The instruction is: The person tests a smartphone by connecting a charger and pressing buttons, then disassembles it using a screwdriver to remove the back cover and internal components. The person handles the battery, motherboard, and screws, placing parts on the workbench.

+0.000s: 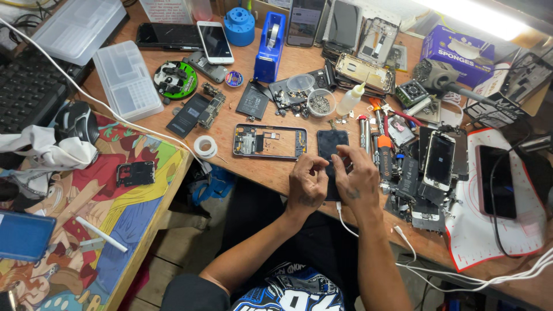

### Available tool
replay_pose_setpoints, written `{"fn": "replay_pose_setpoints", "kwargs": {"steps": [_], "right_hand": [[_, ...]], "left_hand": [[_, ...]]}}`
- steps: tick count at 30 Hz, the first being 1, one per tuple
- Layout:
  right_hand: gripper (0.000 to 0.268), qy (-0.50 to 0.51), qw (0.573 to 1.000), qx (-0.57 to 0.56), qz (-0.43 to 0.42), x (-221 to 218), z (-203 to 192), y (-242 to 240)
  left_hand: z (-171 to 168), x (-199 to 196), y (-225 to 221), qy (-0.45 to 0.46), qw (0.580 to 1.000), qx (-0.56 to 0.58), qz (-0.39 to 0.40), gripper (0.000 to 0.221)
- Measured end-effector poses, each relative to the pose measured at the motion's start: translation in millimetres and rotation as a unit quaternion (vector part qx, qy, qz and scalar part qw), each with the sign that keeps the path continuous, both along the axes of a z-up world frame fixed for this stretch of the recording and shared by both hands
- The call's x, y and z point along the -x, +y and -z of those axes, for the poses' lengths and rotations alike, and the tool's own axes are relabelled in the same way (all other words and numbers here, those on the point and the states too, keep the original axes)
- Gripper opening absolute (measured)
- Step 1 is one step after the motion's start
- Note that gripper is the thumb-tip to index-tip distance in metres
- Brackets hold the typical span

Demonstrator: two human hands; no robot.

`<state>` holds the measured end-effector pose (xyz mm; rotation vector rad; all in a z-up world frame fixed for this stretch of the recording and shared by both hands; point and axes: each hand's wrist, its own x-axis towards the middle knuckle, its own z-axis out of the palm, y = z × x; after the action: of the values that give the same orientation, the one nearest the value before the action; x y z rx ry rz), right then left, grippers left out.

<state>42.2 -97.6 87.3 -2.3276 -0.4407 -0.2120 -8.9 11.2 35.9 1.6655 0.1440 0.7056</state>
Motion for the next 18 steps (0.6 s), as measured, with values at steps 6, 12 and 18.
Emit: {"fn": "replay_pose_setpoints", "kwargs": {"steps": [6,12,18], "right_hand": [[0.04,-0.115,0.993,0.021,-0.016,18,14,-4],[0.046,-0.094,0.995,0.001,-0.015,22,33,-9],[0.046,-0.064,0.998,-0.003,0.008,24,41,-11]], "left_hand": [[3,2,1,-0.011,1.0,0.004,-0.005,0.011],[-1,-1,2,-0.007,1.0,0.024,-0.013,0.013],[-5,-52,64,-0.025,0.996,-0.057,-0.059,0.015]]}}
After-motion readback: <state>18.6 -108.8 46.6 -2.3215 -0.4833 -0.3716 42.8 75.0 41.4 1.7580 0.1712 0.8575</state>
